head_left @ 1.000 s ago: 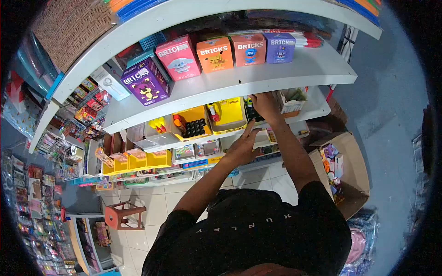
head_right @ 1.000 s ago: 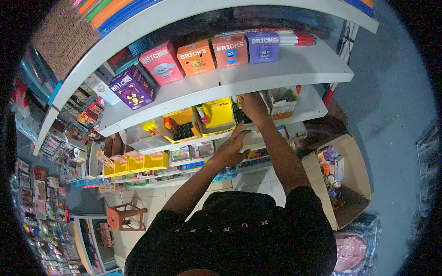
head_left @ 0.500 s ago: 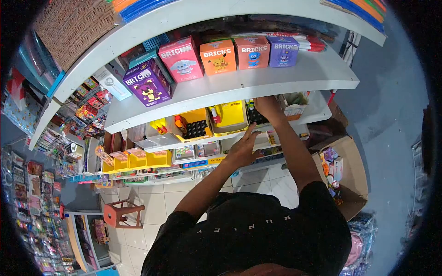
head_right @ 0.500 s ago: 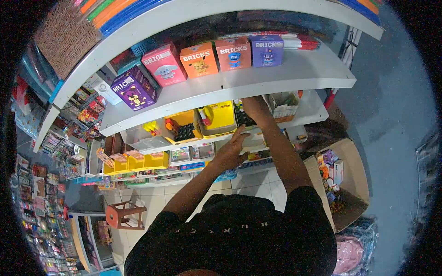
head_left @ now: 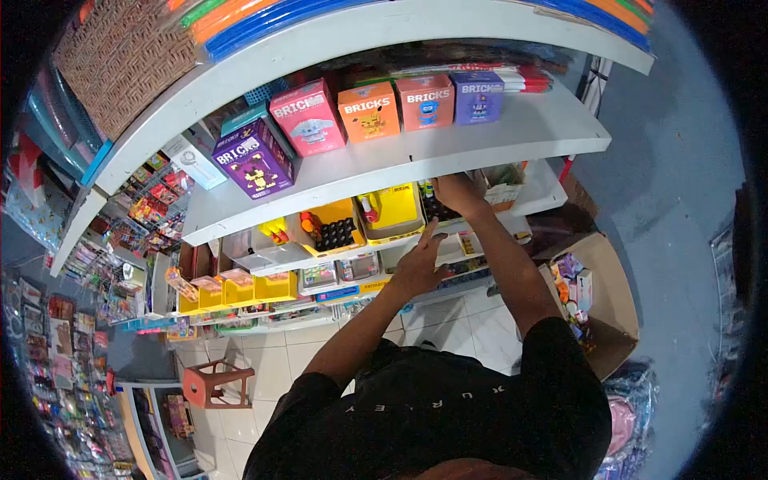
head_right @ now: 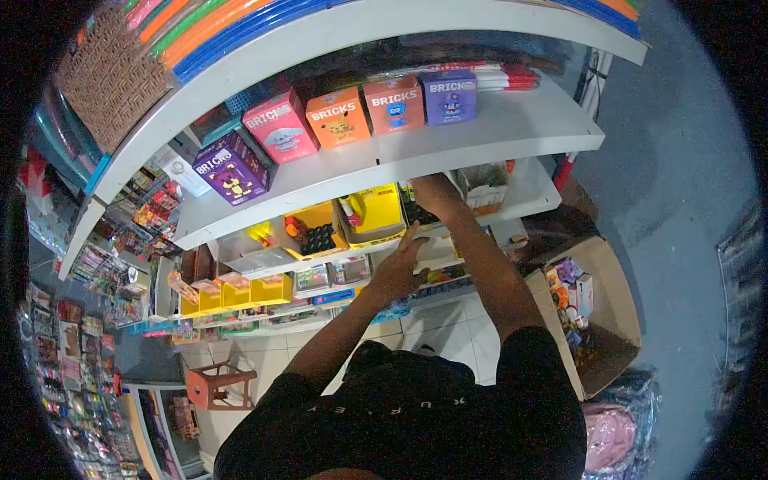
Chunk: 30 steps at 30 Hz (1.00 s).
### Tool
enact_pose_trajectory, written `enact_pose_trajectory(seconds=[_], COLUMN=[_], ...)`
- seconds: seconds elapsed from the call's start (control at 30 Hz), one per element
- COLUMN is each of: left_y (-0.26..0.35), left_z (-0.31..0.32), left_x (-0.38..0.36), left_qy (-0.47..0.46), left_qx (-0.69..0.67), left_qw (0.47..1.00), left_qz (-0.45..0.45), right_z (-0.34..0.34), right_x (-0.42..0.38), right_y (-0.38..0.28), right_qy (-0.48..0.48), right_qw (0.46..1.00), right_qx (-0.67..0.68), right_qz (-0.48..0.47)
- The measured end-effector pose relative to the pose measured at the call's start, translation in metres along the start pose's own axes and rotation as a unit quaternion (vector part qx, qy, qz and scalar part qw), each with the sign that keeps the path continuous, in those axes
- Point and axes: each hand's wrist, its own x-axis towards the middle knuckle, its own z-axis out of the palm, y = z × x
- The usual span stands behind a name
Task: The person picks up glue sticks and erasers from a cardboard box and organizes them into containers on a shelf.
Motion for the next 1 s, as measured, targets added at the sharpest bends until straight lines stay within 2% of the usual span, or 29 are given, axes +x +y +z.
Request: enact_pose_trajectory(seconds=[0.07, 0.1, 0.17, 0.27, 0.33, 0.4, 0.47, 0.57, 0.7, 0.77, 0.8, 0.87, 0.9, 0.93, 1.0], left_y=[0.000, 0.001, 0.000, -0.013, -0.039, -0.029, -0.050, -0.065, -0.069, -0.089, -0.097, -0.071, -0.063, -0.052, -0.047], left_z=[0.000, 0.002, 0.005, 0.030, 0.057, 0.041, 0.056, 0.057, 0.059, 0.090, 0.105, 0.085, 0.082, 0.080, 0.087], left_x=[-0.002, -0.004, -0.010, -0.038, -0.073, -0.114, -0.149, -0.190, -0.215, -0.221, -0.224, -0.211, -0.206, -0.200, -0.191], left_qy=[-0.008, 0.001, 0.020, 0.073, 0.013, -0.146, -0.194, -0.235, -0.291, -0.294, -0.302, -0.343, -0.324, -0.324, -0.297], left_qx=[-0.018, -0.033, -0.059, -0.062, -0.046, -0.161, -0.203, -0.257, -0.296, -0.295, -0.291, -0.286, -0.283, -0.278, -0.263], left_qw=[1.000, 0.999, 0.998, 0.985, 0.986, 0.973, 0.959, 0.937, 0.906, 0.909, 0.908, 0.895, 0.902, 0.904, 0.915], left_qz=[0.000, 0.009, 0.031, 0.141, 0.163, 0.080, 0.031, -0.033, -0.085, -0.038, -0.016, -0.005, 0.036, 0.019, 0.072], right_z=[0.012, 0.024, 0.014, -0.005, 0.021, 0.032, 0.027, 0.025, 0.017, 0.009, 0.009, 0.001, -0.005, -0.010, -0.013], right_x=[-0.007, -0.019, -0.047, -0.112, -0.179, -0.245, -0.298, -0.351, -0.354, -0.346, -0.349, -0.355, -0.362, -0.369, -0.384], right_y=[0.006, 0.009, -0.014, -0.059, -0.064, -0.078, -0.098, -0.120, -0.150, -0.168, -0.173, -0.189, -0.197, -0.203, -0.211], right_qy=[-0.102, -0.048, -0.006, 0.012, 0.008, 0.028, -0.062, -0.100, -0.053, -0.041, -0.043, -0.066, -0.068, -0.069, -0.075], right_qw=[0.991, 0.997, 0.990, 0.963, 0.961, 0.971, 0.916, 0.884, 0.901, 0.899, 0.911, 0.901, 0.899, 0.898, 0.886], right_qx=[0.067, 0.062, 0.130, 0.234, 0.231, 0.169, 0.235, 0.233, 0.210, 0.202, 0.195, 0.208, 0.209, 0.213, 0.223], right_qz=[0.049, 0.022, 0.059, 0.136, 0.151, 0.165, 0.321, 0.392, 0.376, 0.387, 0.360, 0.375, 0.379, 0.379, 0.400])
